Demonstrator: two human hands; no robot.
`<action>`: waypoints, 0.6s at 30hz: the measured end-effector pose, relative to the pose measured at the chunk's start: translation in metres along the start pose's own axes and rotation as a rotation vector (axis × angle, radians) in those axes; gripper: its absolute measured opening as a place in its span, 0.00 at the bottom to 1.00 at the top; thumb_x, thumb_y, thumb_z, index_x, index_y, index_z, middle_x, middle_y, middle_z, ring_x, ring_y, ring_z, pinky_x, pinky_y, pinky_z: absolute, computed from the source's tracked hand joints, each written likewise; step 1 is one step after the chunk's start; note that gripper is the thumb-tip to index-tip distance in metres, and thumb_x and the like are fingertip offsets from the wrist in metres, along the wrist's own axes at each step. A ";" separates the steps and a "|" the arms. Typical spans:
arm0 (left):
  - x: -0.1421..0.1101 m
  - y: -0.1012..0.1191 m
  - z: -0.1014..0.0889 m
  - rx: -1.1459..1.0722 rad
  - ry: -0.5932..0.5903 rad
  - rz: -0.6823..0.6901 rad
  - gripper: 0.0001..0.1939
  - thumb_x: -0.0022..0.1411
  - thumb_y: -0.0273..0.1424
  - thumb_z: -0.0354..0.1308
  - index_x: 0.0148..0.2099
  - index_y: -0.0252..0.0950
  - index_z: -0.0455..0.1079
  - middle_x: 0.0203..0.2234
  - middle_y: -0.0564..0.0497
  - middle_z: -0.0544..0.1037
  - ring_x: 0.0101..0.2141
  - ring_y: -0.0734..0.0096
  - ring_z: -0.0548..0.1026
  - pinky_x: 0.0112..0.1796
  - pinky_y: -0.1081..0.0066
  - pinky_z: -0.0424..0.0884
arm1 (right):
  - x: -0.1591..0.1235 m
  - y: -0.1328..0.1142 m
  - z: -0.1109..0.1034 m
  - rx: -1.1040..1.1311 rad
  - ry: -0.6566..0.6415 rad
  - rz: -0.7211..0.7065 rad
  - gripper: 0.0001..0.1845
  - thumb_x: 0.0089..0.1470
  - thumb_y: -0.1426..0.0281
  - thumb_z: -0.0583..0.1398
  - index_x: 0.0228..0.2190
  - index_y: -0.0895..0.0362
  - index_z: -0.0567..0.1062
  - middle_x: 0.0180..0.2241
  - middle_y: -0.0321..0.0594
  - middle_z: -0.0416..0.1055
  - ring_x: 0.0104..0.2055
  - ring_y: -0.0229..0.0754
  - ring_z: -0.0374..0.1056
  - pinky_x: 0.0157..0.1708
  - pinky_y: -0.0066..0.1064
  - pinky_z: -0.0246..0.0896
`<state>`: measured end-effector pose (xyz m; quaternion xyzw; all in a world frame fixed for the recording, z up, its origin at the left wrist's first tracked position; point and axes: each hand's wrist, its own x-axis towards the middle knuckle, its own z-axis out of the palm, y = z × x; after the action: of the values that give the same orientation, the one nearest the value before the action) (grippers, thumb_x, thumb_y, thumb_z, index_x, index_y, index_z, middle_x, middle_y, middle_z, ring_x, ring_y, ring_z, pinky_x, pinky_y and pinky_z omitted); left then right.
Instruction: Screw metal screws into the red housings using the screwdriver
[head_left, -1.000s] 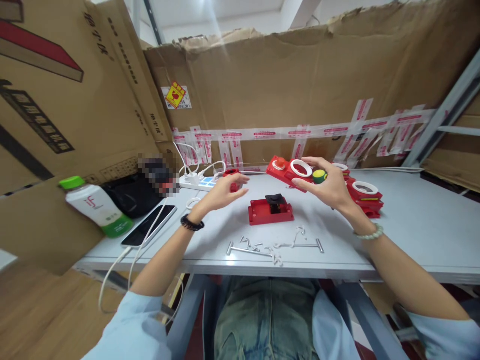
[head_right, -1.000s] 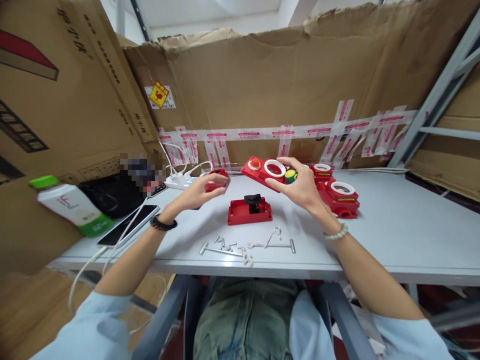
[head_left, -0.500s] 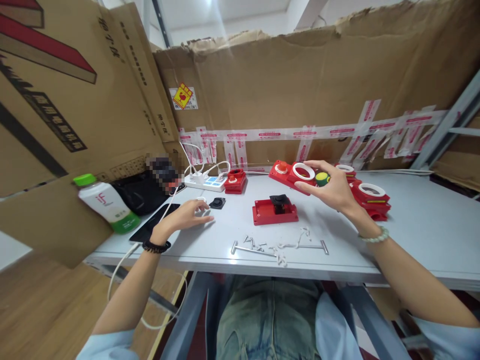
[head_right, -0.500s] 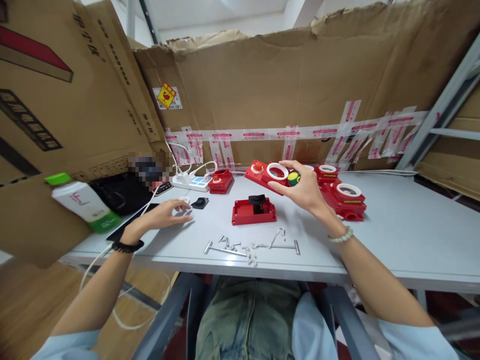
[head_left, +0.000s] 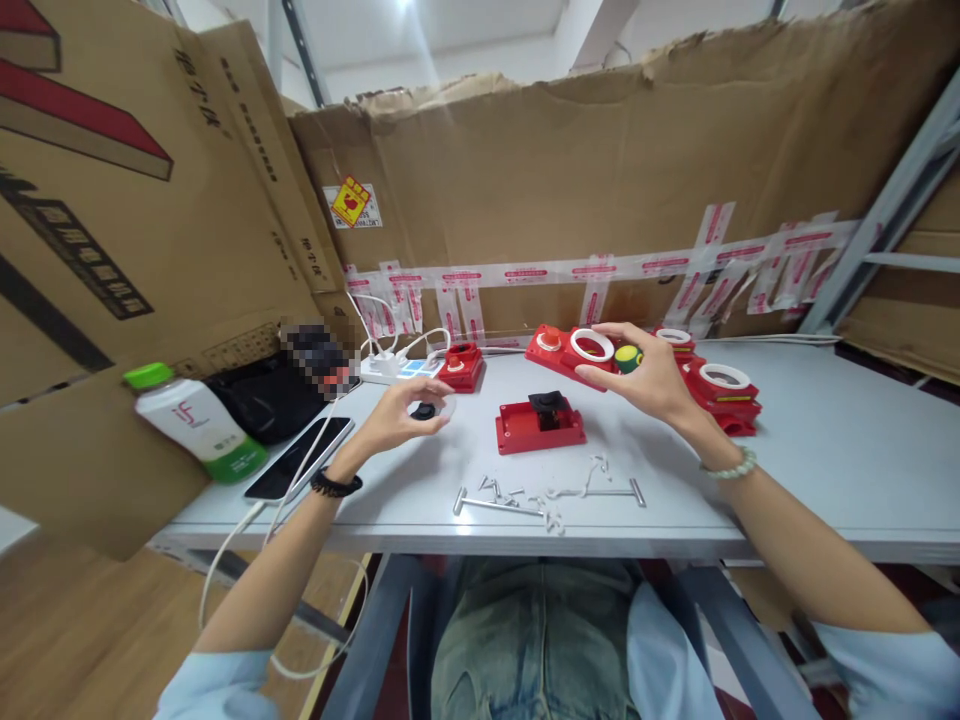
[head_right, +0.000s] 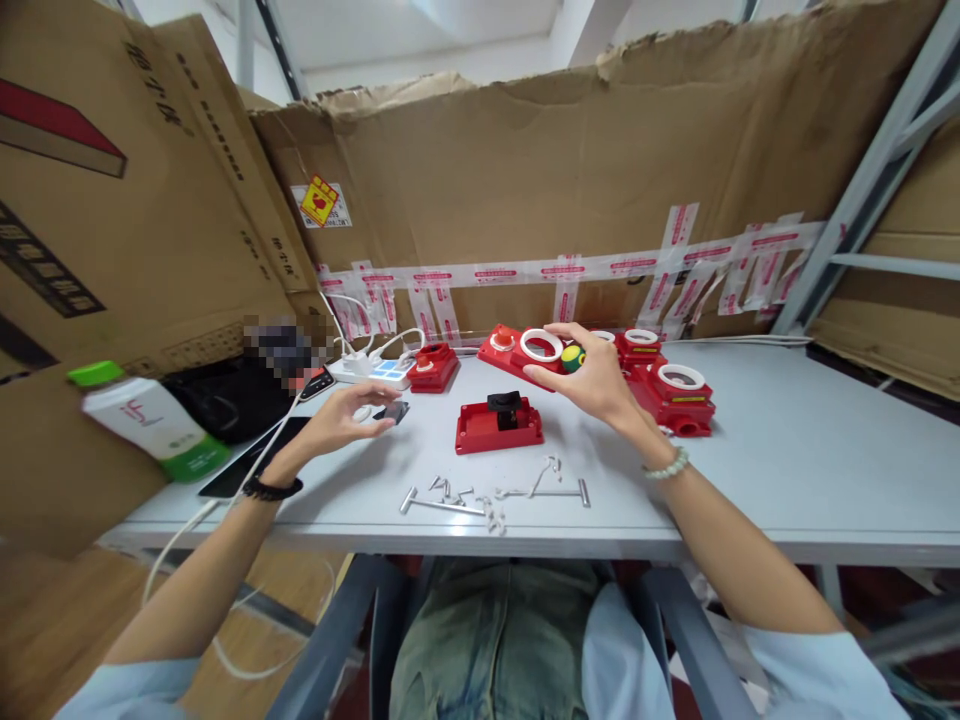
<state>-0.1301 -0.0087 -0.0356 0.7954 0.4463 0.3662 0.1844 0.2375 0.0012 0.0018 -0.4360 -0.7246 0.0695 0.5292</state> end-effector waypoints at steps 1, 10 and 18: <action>0.008 0.010 0.007 -0.044 -0.002 0.047 0.19 0.53 0.37 0.64 0.46 0.33 0.71 0.42 0.43 0.78 0.39 0.66 0.78 0.47 0.63 0.73 | 0.000 0.000 0.000 0.000 0.003 -0.003 0.29 0.39 0.58 0.71 0.44 0.55 0.76 0.44 0.44 0.77 0.47 0.53 0.73 0.50 0.49 0.67; 0.079 0.075 0.083 -0.116 -0.096 0.282 0.20 0.53 0.31 0.64 0.48 0.33 0.70 0.39 0.45 0.81 0.39 0.67 0.79 0.44 0.65 0.75 | 0.001 0.002 -0.004 -0.013 0.058 -0.042 0.28 0.41 0.57 0.70 0.45 0.55 0.76 0.44 0.43 0.77 0.47 0.52 0.73 0.48 0.47 0.68; 0.084 0.066 0.092 -0.123 -0.165 0.248 0.25 0.53 0.32 0.64 0.54 0.33 0.67 0.40 0.44 0.81 0.40 0.65 0.79 0.44 0.65 0.74 | 0.001 -0.001 -0.004 -0.021 0.053 -0.030 0.29 0.40 0.58 0.70 0.44 0.56 0.76 0.44 0.44 0.78 0.46 0.52 0.73 0.48 0.46 0.68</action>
<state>0.0050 0.0305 -0.0208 0.8590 0.3048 0.3463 0.2221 0.2397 -0.0005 0.0044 -0.4323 -0.7175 0.0423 0.5446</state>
